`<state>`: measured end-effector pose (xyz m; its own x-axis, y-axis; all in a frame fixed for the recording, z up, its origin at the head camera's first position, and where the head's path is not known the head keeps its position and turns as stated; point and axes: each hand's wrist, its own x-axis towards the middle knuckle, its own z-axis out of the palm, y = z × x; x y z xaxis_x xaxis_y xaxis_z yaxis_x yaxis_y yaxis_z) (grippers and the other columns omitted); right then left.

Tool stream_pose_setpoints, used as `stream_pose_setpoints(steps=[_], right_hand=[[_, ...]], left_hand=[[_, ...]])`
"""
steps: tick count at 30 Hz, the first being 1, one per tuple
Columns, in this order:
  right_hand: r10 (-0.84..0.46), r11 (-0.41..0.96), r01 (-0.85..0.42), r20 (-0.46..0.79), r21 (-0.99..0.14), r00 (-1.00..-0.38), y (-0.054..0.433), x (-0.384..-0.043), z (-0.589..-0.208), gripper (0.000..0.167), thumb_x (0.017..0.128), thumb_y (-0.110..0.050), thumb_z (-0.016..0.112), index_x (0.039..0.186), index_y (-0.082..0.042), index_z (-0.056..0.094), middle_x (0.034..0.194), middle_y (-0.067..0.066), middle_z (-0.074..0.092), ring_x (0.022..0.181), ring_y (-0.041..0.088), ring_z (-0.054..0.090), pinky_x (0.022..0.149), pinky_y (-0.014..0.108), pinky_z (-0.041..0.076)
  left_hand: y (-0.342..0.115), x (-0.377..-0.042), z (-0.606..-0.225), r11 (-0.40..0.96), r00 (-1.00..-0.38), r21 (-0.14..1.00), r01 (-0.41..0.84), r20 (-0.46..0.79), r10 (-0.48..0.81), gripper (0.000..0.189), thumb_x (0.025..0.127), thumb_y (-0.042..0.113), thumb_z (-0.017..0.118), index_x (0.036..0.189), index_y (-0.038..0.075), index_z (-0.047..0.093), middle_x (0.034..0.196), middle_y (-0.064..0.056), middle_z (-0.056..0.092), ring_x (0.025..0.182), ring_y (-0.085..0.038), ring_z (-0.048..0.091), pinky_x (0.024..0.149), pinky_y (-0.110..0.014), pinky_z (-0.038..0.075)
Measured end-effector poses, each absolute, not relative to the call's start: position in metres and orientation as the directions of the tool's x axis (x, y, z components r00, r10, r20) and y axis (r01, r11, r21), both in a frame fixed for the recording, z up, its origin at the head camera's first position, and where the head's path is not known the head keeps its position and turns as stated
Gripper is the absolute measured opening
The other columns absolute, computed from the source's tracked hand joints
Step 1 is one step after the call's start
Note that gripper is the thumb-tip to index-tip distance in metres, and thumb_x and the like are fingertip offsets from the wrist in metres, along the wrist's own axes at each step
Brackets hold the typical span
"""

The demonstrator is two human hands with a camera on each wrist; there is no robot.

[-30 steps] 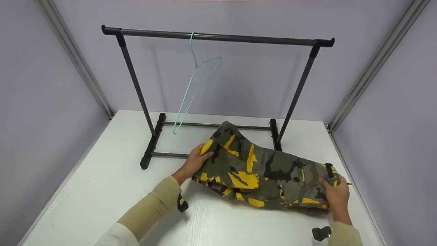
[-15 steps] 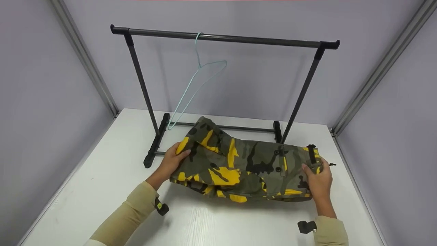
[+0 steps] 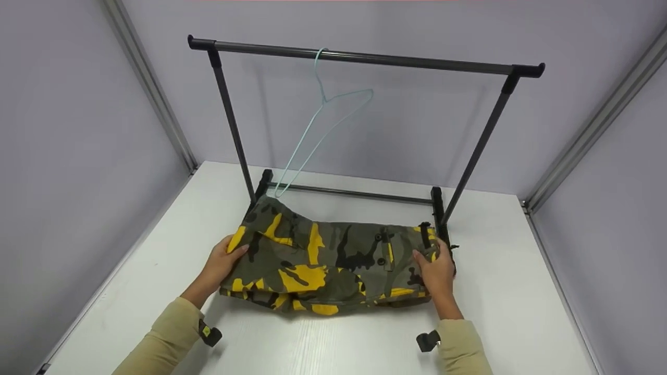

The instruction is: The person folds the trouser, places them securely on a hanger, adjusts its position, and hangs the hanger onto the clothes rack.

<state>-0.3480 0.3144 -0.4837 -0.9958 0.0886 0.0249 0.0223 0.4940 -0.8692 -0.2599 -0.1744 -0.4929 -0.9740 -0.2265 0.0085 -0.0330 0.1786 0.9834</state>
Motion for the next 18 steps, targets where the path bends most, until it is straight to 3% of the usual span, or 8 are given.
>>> stream_pose_setpoints(steps=[3, 5, 8, 11, 13, 18], right_hand=[[0.062, 0.573, 0.042, -0.008, -0.819, -0.998, 0.317, -0.343, -0.492, 0.085, 0.088, -0.041, 0.061, 0.148, -0.005, 0.013, 0.138, 0.028, 0.032, 0.117, 0.04, 0.041, 0.092, 0.051, 0.038], [0.06, 0.67, 0.041, -0.002, -0.741, -0.998, 0.317, -0.338, -0.493, 0.09, 0.088, -0.04, 0.061, 0.148, -0.003, 0.005, 0.138, 0.033, 0.022, 0.115, 0.047, 0.038, 0.088, 0.056, 0.036], [0.038, 0.823, -0.039, 0.123, -0.567, -0.992, 0.311, -0.335, -0.489, 0.092, 0.086, -0.035, 0.066, 0.147, -0.004, 0.004, 0.138, 0.035, 0.014, 0.116, 0.053, 0.029, 0.085, 0.063, 0.028], [-0.052, 0.893, -0.166, 0.269, -0.419, -0.962, 0.296, -0.34, -0.487, 0.086, 0.084, -0.034, 0.068, 0.147, -0.008, 0.016, 0.142, 0.03, 0.013, 0.125, 0.052, 0.018, 0.086, 0.067, 0.02], [-0.159, 0.893, -0.263, 0.29, -0.364, -0.944, 0.286, -0.346, -0.492, 0.079, 0.086, -0.04, 0.064, 0.147, -0.01, 0.023, 0.147, 0.025, 0.013, 0.131, 0.049, 0.012, 0.09, 0.069, 0.015], [-0.316, 0.865, -0.331, 0.103, -0.377, -0.943, 0.277, -0.353, -0.52, 0.074, 0.092, -0.054, 0.045, 0.148, -0.012, 0.023, 0.152, 0.019, 0.006, 0.137, 0.042, -0.003, 0.095, 0.071, 0.004]], left_hand=[[-0.177, -0.261, -0.506, 0.326, -0.968, 0.944, -0.056, 0.028, -0.25, 0.041, 0.094, 0.007, 0.053, 0.133, 0.004, 0.041, 0.122, -0.016, 0.047, 0.109, -0.029, 0.047, 0.092, -0.044, 0.038], [-0.177, -0.263, -0.506, 0.469, -0.956, 0.882, -0.047, 0.096, -0.276, 0.044, 0.092, 0.003, 0.053, 0.134, 0.005, 0.04, 0.127, -0.016, 0.043, 0.114, -0.03, 0.042, 0.094, -0.047, 0.036], [-0.17, -0.273, -0.502, 0.684, -0.937, 0.73, 0.011, 0.246, -0.247, 0.043, 0.09, 0.003, 0.055, 0.132, 0.006, 0.045, 0.13, -0.016, 0.041, 0.119, -0.032, 0.038, 0.093, -0.05, 0.033], [-0.157, -0.288, -0.501, 0.824, -0.937, 0.563, 0.067, 0.319, -0.142, 0.042, 0.091, 0.017, 0.057, 0.132, 0.011, 0.047, 0.138, -0.013, 0.039, 0.127, -0.032, 0.032, 0.091, -0.054, 0.028], [-0.149, -0.298, -0.507, 0.879, -0.946, 0.47, 0.081, 0.315, -0.082, 0.048, 0.092, 0.03, 0.058, 0.135, 0.013, 0.046, 0.144, -0.013, 0.033, 0.133, -0.034, 0.024, 0.094, -0.058, 0.025], [-0.142, -0.31, -0.535, 0.941, -0.979, 0.339, 0.015, 0.196, -0.055, 0.069, 0.088, 0.052, 0.056, 0.145, 0.02, 0.034, 0.154, -0.01, 0.014, 0.139, -0.038, 0.002, 0.097, -0.069, 0.014]])
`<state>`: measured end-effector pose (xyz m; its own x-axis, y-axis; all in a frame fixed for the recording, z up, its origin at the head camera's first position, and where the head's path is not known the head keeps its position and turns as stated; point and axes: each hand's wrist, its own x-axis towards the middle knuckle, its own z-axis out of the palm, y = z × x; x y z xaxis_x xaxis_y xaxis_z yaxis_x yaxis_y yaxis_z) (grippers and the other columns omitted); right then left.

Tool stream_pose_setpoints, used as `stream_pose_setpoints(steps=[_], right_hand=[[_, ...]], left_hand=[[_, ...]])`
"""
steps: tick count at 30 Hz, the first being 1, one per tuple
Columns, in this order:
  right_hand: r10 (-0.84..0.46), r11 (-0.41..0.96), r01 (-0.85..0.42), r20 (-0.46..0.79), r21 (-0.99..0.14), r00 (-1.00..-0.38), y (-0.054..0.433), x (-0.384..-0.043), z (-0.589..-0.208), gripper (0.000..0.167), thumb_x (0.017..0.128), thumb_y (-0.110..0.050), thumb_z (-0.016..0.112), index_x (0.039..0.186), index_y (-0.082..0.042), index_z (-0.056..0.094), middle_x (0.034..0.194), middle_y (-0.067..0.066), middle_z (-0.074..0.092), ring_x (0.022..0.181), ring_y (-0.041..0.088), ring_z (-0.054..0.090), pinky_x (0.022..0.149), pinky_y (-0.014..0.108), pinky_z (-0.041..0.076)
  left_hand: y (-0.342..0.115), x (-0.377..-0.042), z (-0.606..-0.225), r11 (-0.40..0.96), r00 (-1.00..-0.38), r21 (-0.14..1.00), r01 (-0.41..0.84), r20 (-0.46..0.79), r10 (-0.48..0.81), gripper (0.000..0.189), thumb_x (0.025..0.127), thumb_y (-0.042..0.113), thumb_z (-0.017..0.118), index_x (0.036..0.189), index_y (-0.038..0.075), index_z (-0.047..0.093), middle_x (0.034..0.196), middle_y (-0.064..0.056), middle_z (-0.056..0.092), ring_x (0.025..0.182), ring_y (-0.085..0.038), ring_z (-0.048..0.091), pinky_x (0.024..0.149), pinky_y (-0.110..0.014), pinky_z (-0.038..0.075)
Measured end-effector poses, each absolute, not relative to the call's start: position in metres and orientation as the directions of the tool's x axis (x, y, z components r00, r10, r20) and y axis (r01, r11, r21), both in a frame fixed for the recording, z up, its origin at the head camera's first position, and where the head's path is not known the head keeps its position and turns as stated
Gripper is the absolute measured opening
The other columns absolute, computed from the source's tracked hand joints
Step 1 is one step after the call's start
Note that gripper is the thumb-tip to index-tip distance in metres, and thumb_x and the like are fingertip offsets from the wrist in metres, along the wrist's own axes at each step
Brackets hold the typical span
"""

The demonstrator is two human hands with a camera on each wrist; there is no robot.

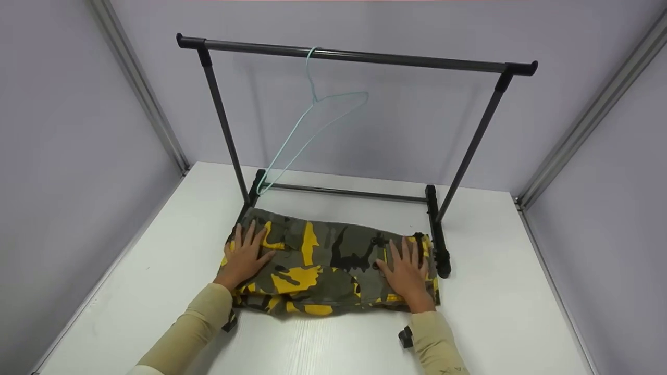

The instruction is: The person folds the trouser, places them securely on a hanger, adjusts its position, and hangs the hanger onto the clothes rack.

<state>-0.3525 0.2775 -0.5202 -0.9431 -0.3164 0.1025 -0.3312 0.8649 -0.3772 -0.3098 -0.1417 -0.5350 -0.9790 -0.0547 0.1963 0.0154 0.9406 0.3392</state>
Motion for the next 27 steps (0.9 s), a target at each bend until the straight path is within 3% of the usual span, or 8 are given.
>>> stream_pose_setpoints(steps=[4, 9, 16, 27], right_hand=[[-0.312, 0.832, -0.294, 0.04, -0.471, -0.949, 0.284, -0.349, -0.538, 0.073, 0.094, -0.052, 0.043, 0.15, -0.013, 0.016, 0.154, 0.016, -0.001, 0.137, 0.038, -0.012, 0.096, 0.068, -0.003], [-0.317, 0.786, -0.297, 0.058, -0.543, -0.946, 0.287, -0.342, -0.553, 0.073, 0.094, -0.048, 0.045, 0.15, -0.016, 0.011, 0.154, 0.013, -0.006, 0.136, 0.034, -0.02, 0.096, 0.067, -0.006], [-0.289, 0.775, -0.291, 0.095, -0.561, -0.953, 0.282, -0.34, -0.557, 0.071, 0.094, -0.046, 0.049, 0.15, -0.015, 0.017, 0.155, 0.013, -0.001, 0.138, 0.035, -0.013, 0.098, 0.066, -0.004], [-0.257, 0.776, -0.279, 0.12, -0.566, -0.959, 0.279, -0.349, -0.549, 0.071, 0.093, -0.047, 0.049, 0.15, -0.017, 0.019, 0.155, 0.01, -0.001, 0.139, 0.033, -0.011, 0.099, 0.065, -0.003]], left_hand=[[-0.144, -0.312, -0.552, 0.938, -0.991, 0.345, 0.021, 0.134, -0.027, 0.074, 0.088, 0.057, 0.051, 0.148, 0.023, 0.025, 0.155, -0.007, 0.007, 0.138, -0.037, -0.009, 0.097, -0.071, 0.005], [-0.145, -0.307, -0.573, 0.935, -0.988, 0.352, 0.042, 0.157, -0.015, 0.074, 0.089, 0.06, 0.046, 0.149, 0.026, 0.019, 0.156, -0.004, 0.004, 0.138, -0.034, -0.014, 0.098, -0.069, -0.002], [-0.145, -0.299, -0.59, 0.925, -0.958, 0.377, 0.047, 0.279, -0.066, 0.075, 0.087, 0.06, 0.05, 0.148, 0.027, 0.024, 0.155, -0.002, 0.012, 0.14, -0.03, -0.009, 0.099, -0.066, -0.002], [-0.143, -0.308, -0.579, 0.913, -0.924, 0.403, 0.066, 0.369, -0.096, 0.074, 0.084, 0.056, 0.057, 0.145, 0.024, 0.033, 0.153, -0.005, 0.018, 0.14, -0.033, -0.001, 0.1, -0.065, -0.001]])
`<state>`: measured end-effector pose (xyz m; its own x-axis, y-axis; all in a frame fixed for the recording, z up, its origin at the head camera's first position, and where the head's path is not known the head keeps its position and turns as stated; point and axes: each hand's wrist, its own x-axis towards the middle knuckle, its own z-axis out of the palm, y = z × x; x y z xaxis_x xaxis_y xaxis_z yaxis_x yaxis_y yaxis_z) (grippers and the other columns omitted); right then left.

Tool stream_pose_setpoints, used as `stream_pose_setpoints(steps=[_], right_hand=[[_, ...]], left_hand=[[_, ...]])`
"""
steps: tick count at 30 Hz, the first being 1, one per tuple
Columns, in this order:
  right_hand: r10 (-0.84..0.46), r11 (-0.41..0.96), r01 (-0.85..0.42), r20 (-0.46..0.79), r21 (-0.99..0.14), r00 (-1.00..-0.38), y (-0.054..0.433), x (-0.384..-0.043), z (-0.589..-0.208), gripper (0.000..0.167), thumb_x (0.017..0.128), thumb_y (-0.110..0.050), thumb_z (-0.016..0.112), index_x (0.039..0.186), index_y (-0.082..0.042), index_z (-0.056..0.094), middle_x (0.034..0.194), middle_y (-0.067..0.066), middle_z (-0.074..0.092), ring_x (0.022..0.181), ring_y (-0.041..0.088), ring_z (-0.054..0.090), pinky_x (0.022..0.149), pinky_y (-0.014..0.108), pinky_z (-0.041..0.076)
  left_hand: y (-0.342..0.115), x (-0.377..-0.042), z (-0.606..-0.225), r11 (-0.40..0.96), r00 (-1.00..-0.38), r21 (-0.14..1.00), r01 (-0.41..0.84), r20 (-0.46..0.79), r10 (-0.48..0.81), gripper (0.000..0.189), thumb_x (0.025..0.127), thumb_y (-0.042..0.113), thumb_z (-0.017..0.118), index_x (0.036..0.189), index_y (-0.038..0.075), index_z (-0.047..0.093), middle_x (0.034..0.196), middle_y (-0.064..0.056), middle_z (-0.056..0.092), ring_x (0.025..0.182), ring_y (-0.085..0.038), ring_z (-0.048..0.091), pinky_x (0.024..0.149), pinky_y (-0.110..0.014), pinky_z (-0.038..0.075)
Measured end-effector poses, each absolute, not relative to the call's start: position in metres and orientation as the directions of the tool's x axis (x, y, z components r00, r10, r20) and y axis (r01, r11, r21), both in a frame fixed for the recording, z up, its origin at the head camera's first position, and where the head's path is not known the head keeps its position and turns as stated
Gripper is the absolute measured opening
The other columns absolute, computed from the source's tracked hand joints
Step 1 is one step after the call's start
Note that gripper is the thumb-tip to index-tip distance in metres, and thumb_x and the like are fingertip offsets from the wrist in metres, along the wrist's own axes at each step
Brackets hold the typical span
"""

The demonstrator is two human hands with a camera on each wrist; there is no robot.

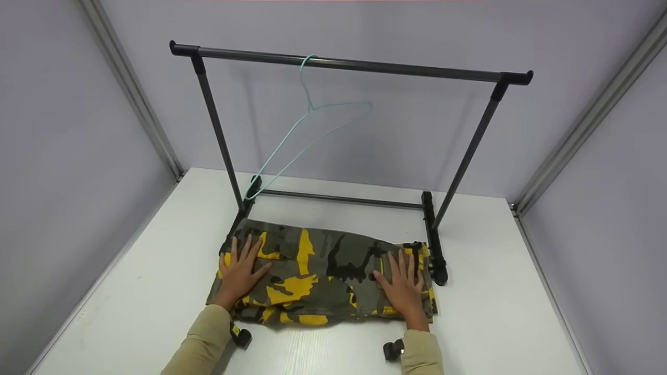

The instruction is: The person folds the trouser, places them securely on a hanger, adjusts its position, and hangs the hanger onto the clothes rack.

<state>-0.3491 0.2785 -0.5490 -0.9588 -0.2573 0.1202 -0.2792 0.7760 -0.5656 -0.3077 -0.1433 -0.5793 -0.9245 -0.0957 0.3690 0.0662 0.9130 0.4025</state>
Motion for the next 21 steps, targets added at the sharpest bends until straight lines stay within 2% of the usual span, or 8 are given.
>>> stream_pose_setpoints(steps=[6, 8, 11, 13, 15, 18, 21], right_hand=[[-0.27, 0.79, -0.283, 0.106, -0.544, -0.957, 0.276, -0.352, -0.548, 0.071, 0.093, -0.048, 0.048, 0.149, -0.016, 0.019, 0.155, 0.011, 0.0, 0.139, 0.033, -0.012, 0.098, 0.066, -0.003], [-0.297, 0.808, -0.286, 0.064, -0.515, -0.953, 0.277, -0.354, -0.541, 0.072, 0.094, -0.049, 0.046, 0.149, -0.014, 0.018, 0.154, 0.014, 0.001, 0.138, 0.035, -0.012, 0.096, 0.068, -0.003], [-0.347, 0.843, -0.28, -0.067, -0.46, -0.936, 0.276, -0.358, -0.514, 0.074, 0.094, -0.049, 0.046, 0.148, -0.008, 0.018, 0.152, 0.021, 0.002, 0.136, 0.042, -0.01, 0.094, 0.071, -0.003], [-0.382, 0.85, -0.292, -0.132, -0.438, -0.915, 0.27, -0.362, -0.489, 0.07, 0.094, -0.046, 0.047, 0.145, -0.003, 0.026, 0.149, 0.025, 0.013, 0.135, 0.046, 0.003, 0.095, 0.071, 0.004], [-0.421, 0.821, -0.309, -0.143, -0.481, -0.896, 0.261, -0.365, -0.463, 0.063, 0.096, -0.04, 0.048, 0.14, 0.002, 0.035, 0.144, 0.027, 0.027, 0.132, 0.047, 0.02, 0.098, 0.068, 0.015], [-0.487, 0.706, -0.369, -0.036, -0.605, -0.873, 0.24, -0.37, -0.431, 0.046, 0.098, -0.031, 0.048, 0.13, 0.002, 0.05, 0.129, 0.022, 0.05, 0.118, 0.039, 0.046, 0.093, 0.056, 0.036], [-0.524, 0.515, -0.392, 0.083, -0.762, -0.848, 0.216, -0.374, -0.401, 0.038, 0.098, -0.027, 0.048, 0.126, -0.002, 0.055, 0.119, 0.016, 0.058, 0.108, 0.031, 0.056, 0.089, 0.046, 0.044]], left_hand=[[-0.145, -0.305, -0.579, 0.922, -0.908, 0.382, 0.058, 0.405, -0.11, 0.073, 0.083, 0.056, 0.06, 0.144, 0.024, 0.036, 0.152, -0.004, 0.022, 0.14, -0.033, 0.004, 0.101, -0.064, 0.003], [-0.144, -0.306, -0.579, 0.925, -0.908, 0.376, 0.054, 0.404, -0.111, 0.073, 0.083, 0.057, 0.059, 0.144, 0.024, 0.036, 0.152, -0.004, 0.021, 0.14, -0.033, 0.004, 0.101, -0.064, 0.003], [-0.144, -0.307, -0.578, 0.925, -0.913, 0.378, 0.049, 0.392, -0.112, 0.074, 0.083, 0.058, 0.058, 0.145, 0.024, 0.035, 0.153, -0.004, 0.02, 0.14, -0.032, 0.002, 0.101, -0.064, 0.003], [-0.144, -0.307, -0.578, 0.92, -0.915, 0.388, 0.05, 0.387, -0.113, 0.073, 0.084, 0.057, 0.058, 0.145, 0.024, 0.034, 0.153, -0.004, 0.019, 0.14, -0.032, 0.001, 0.102, -0.064, 0.002], [-0.143, -0.306, -0.579, 0.916, -0.914, 0.396, 0.057, 0.391, -0.112, 0.073, 0.084, 0.057, 0.057, 0.145, 0.024, 0.034, 0.153, -0.004, 0.019, 0.14, -0.032, 0.001, 0.101, -0.064, 0.002], [-0.142, -0.305, -0.579, 0.919, -0.909, 0.39, 0.063, 0.402, -0.108, 0.072, 0.084, 0.055, 0.058, 0.145, 0.023, 0.035, 0.152, -0.005, 0.021, 0.14, -0.034, 0.003, 0.101, -0.065, 0.003], [-0.14, -0.306, -0.576, 0.928, -0.903, 0.368, 0.059, 0.415, -0.108, 0.071, 0.084, 0.054, 0.059, 0.143, 0.023, 0.038, 0.152, -0.005, 0.023, 0.139, -0.034, 0.006, 0.101, -0.065, 0.005]])
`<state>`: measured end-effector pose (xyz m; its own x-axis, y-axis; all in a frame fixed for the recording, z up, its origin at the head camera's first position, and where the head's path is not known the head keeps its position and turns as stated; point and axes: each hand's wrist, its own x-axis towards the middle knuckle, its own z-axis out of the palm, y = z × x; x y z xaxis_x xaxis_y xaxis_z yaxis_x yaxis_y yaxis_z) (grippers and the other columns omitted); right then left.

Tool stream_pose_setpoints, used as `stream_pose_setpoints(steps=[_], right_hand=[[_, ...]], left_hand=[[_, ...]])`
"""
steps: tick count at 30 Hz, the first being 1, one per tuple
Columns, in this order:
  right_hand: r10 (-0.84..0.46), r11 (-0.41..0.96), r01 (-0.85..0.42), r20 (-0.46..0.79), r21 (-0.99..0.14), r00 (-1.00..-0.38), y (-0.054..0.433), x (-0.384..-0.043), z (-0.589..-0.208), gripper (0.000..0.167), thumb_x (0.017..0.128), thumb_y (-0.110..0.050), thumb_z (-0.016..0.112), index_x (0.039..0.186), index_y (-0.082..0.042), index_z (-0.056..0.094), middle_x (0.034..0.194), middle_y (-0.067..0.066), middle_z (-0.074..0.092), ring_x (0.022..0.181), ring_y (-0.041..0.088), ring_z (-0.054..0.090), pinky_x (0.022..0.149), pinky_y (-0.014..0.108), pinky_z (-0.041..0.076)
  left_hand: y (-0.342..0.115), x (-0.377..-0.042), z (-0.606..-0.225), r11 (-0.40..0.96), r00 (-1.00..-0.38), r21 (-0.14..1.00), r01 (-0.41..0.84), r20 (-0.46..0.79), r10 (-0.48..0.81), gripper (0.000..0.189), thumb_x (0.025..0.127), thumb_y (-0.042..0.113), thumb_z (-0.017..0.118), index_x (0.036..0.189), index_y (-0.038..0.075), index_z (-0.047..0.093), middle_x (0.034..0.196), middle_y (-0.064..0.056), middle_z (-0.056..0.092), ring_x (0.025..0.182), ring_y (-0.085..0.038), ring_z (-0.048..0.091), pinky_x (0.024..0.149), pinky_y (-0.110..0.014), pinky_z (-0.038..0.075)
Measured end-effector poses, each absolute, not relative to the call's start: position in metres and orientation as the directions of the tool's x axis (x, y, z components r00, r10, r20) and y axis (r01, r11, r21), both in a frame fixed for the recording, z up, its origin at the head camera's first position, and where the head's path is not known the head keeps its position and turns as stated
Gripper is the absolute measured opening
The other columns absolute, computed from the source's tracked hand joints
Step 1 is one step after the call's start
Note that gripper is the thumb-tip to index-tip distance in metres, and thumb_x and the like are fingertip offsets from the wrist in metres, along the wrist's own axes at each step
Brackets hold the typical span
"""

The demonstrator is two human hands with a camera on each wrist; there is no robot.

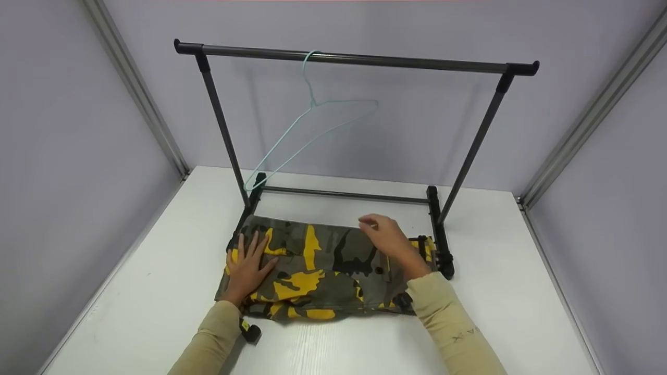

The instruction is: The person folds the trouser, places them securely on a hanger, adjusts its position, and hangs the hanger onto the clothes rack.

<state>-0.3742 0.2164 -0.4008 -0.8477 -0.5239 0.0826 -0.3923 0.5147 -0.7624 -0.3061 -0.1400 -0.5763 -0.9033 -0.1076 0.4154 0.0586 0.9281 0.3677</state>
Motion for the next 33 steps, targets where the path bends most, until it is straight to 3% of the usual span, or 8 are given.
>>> stream_pose_setpoints(steps=[5, 11, 17, 23, 27, 30, 33], right_hand=[[-0.508, 0.215, -0.317, 0.171, -0.924, -0.844, 0.185, -0.38, -0.35, 0.034, 0.098, -0.024, 0.049, 0.122, -0.002, 0.057, 0.111, 0.015, 0.061, 0.1, 0.029, 0.06, 0.086, 0.036, 0.048], [-0.463, 0.069, -0.258, 0.198, -0.964, -0.864, 0.148, -0.382, -0.312, 0.037, 0.097, -0.025, 0.049, 0.123, 0.0, 0.054, 0.108, 0.014, 0.061, 0.099, 0.03, 0.06, 0.086, 0.033, 0.048], [-0.463, -0.104, -0.159, 0.19, -0.982, -0.866, 0.11, -0.386, -0.289, 0.044, 0.098, -0.022, 0.048, 0.135, 0.001, 0.041, 0.124, 0.017, 0.053, 0.111, 0.029, 0.055, 0.091, 0.034, 0.045], [-0.471, -0.284, 0.025, 0.117, -0.959, -0.874, 0.077, -0.396, -0.268, 0.063, 0.097, -0.016, 0.051, 0.146, 0.0, 0.016, 0.146, 0.016, 0.028, 0.129, 0.028, 0.037, 0.097, 0.032, 0.039], [-0.463, -0.326, 0.104, 0.062, -0.94, -0.884, 0.058, -0.405, -0.259, 0.069, 0.096, -0.014, 0.052, 0.148, -0.003, 0.007, 0.15, 0.015, 0.017, 0.132, 0.026, 0.032, 0.099, 0.032, 0.038], [-0.454, -0.326, 0.111, 0.052, -0.939, -0.89, 0.045, -0.409, -0.256, 0.07, 0.096, -0.012, 0.051, 0.148, -0.003, 0.006, 0.148, 0.016, 0.024, 0.131, 0.026, 0.034, 0.098, 0.034, 0.038], [-0.429, -0.345, 0.091, 0.07, -0.934, -0.901, 0.036, -0.41, -0.253, 0.064, 0.096, -0.01, 0.052, 0.146, -0.003, 0.014, 0.138, 0.017, 0.04, 0.125, 0.027, 0.041, 0.096, 0.035, 0.041]], left_hand=[[-0.135, -0.312, -0.573, 0.94, -0.906, 0.335, 0.059, 0.414, -0.091, 0.067, 0.087, 0.055, 0.055, 0.144, 0.024, 0.037, 0.152, -0.004, 0.023, 0.14, -0.033, 0.006, 0.101, -0.065, 0.005], [-0.136, -0.31, -0.575, 0.943, -0.899, 0.328, 0.05, 0.426, -0.101, 0.064, 0.088, 0.054, 0.053, 0.143, 0.025, 0.038, 0.152, -0.003, 0.023, 0.14, -0.032, 0.006, 0.101, -0.065, 0.006], [-0.139, -0.306, -0.581, 0.94, -0.891, 0.339, 0.043, 0.439, -0.117, 0.064, 0.088, 0.055, 0.053, 0.143, 0.026, 0.038, 0.151, -0.003, 0.024, 0.14, -0.032, 0.006, 0.101, -0.065, 0.006], [-0.139, -0.303, -0.581, 0.936, -0.886, 0.349, 0.049, 0.447, -0.12, 0.063, 0.087, 0.053, 0.056, 0.142, 0.024, 0.041, 0.151, -0.004, 0.026, 0.139, -0.033, 0.008, 0.1, -0.066, 0.008], [-0.14, -0.304, -0.58, 0.943, -0.897, 0.333, 0.027, 0.424, -0.124, 0.064, 0.088, 0.054, 0.054, 0.143, 0.026, 0.038, 0.152, -0.003, 0.024, 0.14, -0.032, 0.007, 0.101, -0.065, 0.007], [-0.139, -0.305, -0.581, 0.946, -0.898, 0.325, 0.02, 0.423, -0.126, 0.064, 0.088, 0.055, 0.053, 0.143, 0.027, 0.038, 0.152, -0.002, 0.024, 0.14, -0.032, 0.007, 0.102, -0.064, 0.007], [-0.138, -0.307, -0.581, 0.948, -0.895, 0.316, 0.022, 0.429, -0.122, 0.064, 0.088, 0.056, 0.052, 0.143, 0.027, 0.038, 0.152, -0.002, 0.024, 0.14, -0.032, 0.007, 0.102, -0.064, 0.007]])
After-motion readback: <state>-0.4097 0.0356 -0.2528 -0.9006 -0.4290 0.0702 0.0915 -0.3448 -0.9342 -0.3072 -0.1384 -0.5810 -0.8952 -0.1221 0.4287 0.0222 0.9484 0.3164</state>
